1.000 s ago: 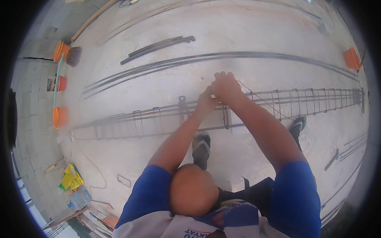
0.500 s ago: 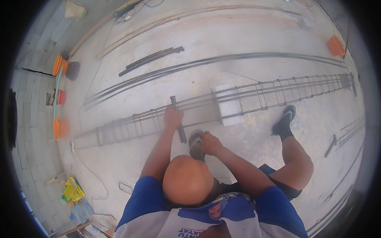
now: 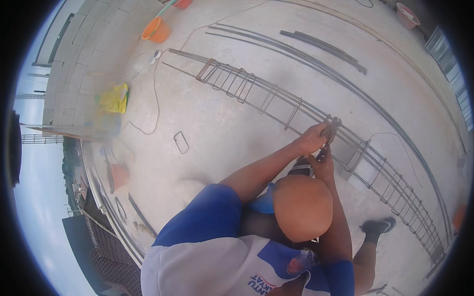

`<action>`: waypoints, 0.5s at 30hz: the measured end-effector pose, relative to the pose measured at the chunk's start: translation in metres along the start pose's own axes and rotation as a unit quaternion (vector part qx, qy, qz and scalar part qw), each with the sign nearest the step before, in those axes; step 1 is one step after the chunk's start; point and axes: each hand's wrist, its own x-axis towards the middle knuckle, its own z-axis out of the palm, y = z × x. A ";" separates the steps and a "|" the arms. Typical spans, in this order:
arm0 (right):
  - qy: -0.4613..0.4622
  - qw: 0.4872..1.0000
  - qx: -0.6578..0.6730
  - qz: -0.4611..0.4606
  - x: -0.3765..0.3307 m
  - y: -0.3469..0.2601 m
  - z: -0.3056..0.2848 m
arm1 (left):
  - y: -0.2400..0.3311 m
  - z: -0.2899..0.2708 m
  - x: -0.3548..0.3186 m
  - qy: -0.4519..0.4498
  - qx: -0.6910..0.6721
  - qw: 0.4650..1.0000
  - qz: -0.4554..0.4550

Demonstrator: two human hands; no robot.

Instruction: The person places a white block on a rebar cage and uses pliers to tie wire around the rebar intersections, securing the structure. The person works along the length of the cage, repeatedly wrapping and twisting wire to fasten the bars together.

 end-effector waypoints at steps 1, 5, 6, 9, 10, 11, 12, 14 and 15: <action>0.071 0.994 -0.011 -0.081 0.016 0.031 0.004 | 0.023 0.009 -0.003 0.001 -0.046 0.999 -0.012; 0.227 0.968 -0.080 -0.075 -0.009 -0.015 0.007 | 0.025 0.015 -0.012 0.103 -0.187 0.977 -0.009; 0.250 0.945 -0.156 -0.142 -0.015 -0.027 0.002 | 0.028 0.020 -0.010 0.110 -0.187 0.976 -0.003; 0.221 0.941 -0.176 -0.185 -0.024 -0.039 -0.022 | 0.065 0.018 -0.020 -0.003 -0.172 0.985 -0.031; 0.210 0.951 -0.154 -0.169 -0.031 -0.036 -0.042 | 0.071 0.015 -0.020 -0.078 -0.198 0.977 -0.032; 0.144 0.987 -0.070 -0.011 -0.044 -0.055 -0.055 | 0.059 0.013 -0.013 -0.109 -0.140 0.983 -0.043; 0.099 0.991 0.094 0.010 -0.053 -0.048 -0.076 | 0.080 0.004 -0.010 -0.167 -0.044 0.982 -0.082; 0.071 0.990 0.094 0.077 -0.072 -0.041 -0.107 | 0.040 0.003 0.014 -0.113 0.094 0.989 0.017; 0.056 0.994 -0.006 0.090 -0.080 -0.034 -0.127 | 0.041 0.002 0.017 -0.090 0.142 0.985 0.022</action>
